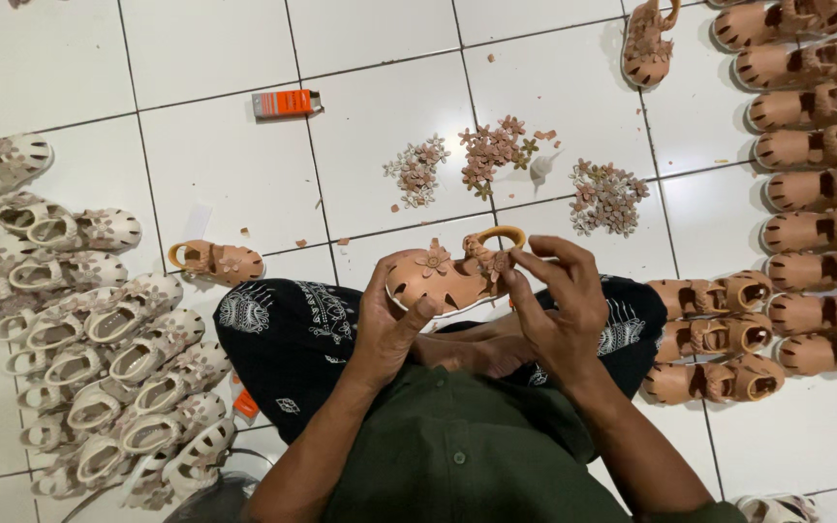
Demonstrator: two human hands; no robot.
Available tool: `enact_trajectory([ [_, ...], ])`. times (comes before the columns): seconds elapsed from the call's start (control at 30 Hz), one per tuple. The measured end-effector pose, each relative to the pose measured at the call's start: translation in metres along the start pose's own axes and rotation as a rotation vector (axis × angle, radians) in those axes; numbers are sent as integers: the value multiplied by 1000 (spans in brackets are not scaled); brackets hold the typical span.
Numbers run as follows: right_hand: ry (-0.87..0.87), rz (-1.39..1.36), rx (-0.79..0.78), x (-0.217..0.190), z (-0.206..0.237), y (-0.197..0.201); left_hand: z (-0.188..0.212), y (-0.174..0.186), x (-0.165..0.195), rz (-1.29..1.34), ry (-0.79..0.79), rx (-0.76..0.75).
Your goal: The person sits on a tiled floor and decorates small children's shoes by applying glue and attaching flower-shaped embellishments. They handle multiple shoes, pick up decorations, apply adhesive, and press the pieces onto the shoe surface.
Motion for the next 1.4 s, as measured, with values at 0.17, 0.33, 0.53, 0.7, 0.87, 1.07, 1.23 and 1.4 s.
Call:
enact_trajectory([
  [0.17,44,24,52,0,5,-4,3,-9,-2,-22,-36,29],
  [0.33,311,94,123,6,9,-5,1,-12,-3,-76,-9,42],
  [0.53,-760,-755,-111,32,16,-23,2,-8,-12,0,-75,-32],
  [0.7,-865,-907,-250,40,17,-39,-6,7,-25,542,297,-116],
  [0.87,-551,-787,-322,35,6,-52,-20,18,-30,596,390,-408],
  [1.07,-695,-434,-198,98,-6,-59,-48,24,-23,436,242,-236],
  [1.23,-609,-56,5,191,-39,-76,-64,26,-5,457,257,-229],
  [1.4,-455,103,-41,220,-76,-104,-76,22,6,461,302,-171],
])
Point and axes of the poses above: each hand's wrist, its own z-axis away from the middle knuckle, its own y-axis out of the back of the hand, x = y × z, the point moved 1 cm from there along -z, towards the middle knuckle, and after that the axes turned 4 degrees about y, right-handed, at the moved point
